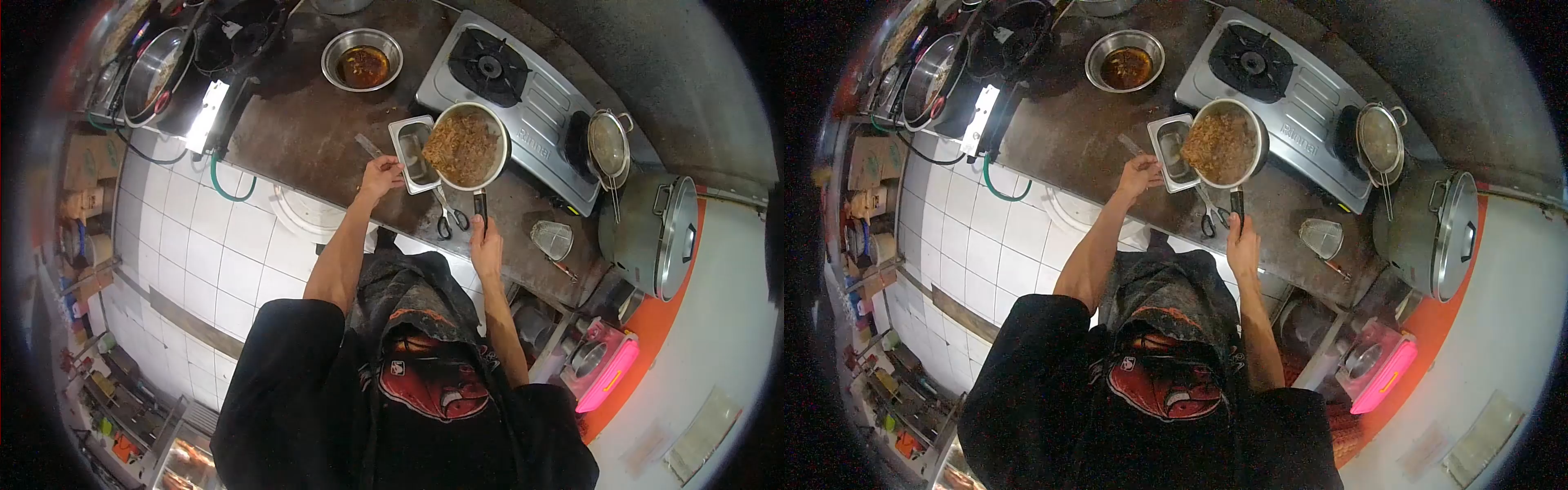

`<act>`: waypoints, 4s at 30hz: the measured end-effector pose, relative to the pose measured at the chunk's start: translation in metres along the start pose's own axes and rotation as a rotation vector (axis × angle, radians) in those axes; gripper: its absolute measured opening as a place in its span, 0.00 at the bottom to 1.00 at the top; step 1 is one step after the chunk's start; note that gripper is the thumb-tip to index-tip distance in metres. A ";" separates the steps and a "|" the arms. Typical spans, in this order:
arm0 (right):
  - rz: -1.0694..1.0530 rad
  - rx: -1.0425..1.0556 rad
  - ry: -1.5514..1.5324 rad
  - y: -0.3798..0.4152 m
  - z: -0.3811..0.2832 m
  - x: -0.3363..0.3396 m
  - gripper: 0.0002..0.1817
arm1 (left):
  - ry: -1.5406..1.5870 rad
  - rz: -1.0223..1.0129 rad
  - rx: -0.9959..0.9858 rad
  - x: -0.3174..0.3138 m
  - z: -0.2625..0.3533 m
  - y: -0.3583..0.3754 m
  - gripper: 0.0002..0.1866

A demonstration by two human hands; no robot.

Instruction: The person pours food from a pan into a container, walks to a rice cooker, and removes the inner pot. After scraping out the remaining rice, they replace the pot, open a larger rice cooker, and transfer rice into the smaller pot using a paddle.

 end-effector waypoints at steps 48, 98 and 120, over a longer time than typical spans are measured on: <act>-0.008 0.348 0.271 0.040 -0.050 -0.046 0.27 | 0.207 0.035 -0.010 0.003 -0.026 -0.008 0.13; -0.074 -0.271 -1.110 -0.186 0.047 -0.023 0.30 | 0.062 0.268 0.089 0.004 0.009 0.023 0.15; 0.032 -0.217 -1.208 0.122 0.079 -0.035 0.10 | -0.232 -0.476 -0.043 -0.063 -0.012 0.174 0.13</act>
Point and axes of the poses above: each hand's wrist, its own y-axis away from the middle knuckle, its own x-axis out of the back of the hand, z = x × y, the point moved 7 cm from there along -y, towards the middle knuckle, and after that the axes turned 8 degrees about -y, right-handed, at the moved point
